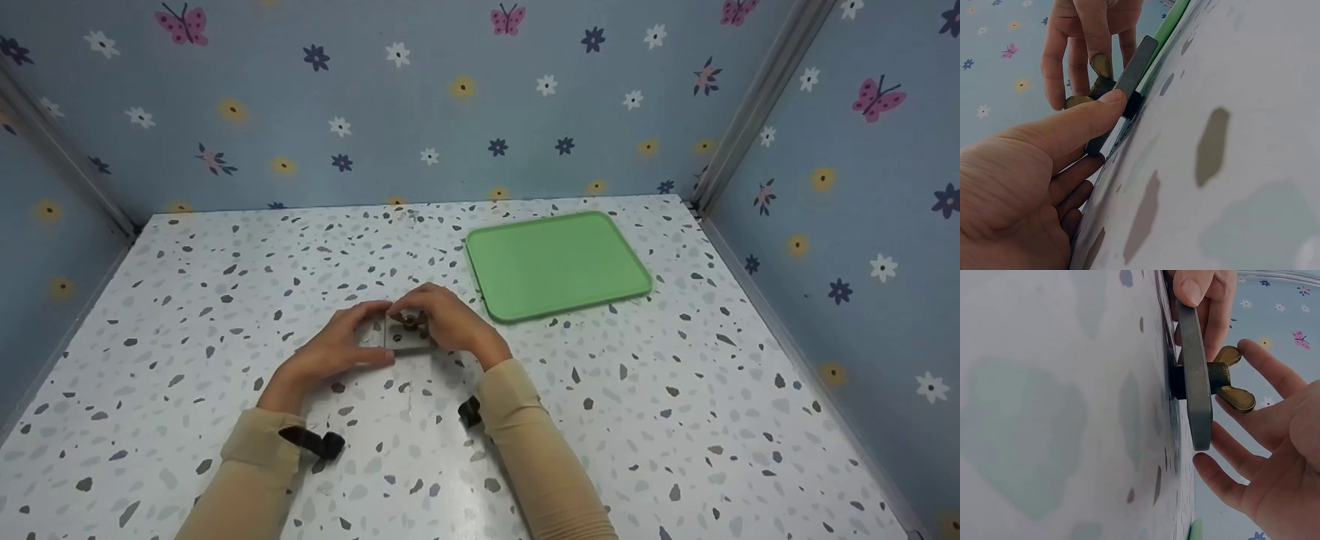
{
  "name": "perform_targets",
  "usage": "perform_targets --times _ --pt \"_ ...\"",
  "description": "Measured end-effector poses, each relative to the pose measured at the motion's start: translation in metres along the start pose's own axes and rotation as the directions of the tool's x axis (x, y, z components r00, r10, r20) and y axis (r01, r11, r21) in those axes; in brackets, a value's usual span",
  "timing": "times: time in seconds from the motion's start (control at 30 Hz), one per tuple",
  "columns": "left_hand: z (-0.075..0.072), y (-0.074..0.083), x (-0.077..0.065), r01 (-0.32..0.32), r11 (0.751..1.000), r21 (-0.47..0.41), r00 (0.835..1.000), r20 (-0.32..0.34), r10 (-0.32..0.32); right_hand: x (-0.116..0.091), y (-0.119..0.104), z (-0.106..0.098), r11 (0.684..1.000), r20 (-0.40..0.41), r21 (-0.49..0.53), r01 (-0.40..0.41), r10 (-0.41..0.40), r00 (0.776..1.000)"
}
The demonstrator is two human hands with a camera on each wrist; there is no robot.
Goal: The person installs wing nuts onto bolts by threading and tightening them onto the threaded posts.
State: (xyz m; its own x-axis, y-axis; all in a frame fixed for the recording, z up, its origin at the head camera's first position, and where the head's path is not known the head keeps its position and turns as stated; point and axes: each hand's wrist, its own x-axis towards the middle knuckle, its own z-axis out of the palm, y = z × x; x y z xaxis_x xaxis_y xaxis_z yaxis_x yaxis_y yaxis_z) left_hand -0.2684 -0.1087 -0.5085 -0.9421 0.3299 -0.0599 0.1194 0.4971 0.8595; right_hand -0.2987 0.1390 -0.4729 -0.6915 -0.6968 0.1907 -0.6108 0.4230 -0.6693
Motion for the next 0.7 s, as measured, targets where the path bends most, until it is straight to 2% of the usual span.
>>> perform_targets --times 0.33,0.7 --pt "0.0000 0.0001 0.0001 0.010 1.000 -0.005 1.000 0.003 -0.010 -0.0005 0.0021 -0.0018 0.999 0.009 -0.009 -0.050 0.050 0.999" --pt "-0.0002 -0.0008 -0.0001 0.000 1.000 0.009 1.000 0.003 0.000 -0.0026 0.0055 -0.0022 0.998 0.010 0.007 -0.066 0.066 0.998"
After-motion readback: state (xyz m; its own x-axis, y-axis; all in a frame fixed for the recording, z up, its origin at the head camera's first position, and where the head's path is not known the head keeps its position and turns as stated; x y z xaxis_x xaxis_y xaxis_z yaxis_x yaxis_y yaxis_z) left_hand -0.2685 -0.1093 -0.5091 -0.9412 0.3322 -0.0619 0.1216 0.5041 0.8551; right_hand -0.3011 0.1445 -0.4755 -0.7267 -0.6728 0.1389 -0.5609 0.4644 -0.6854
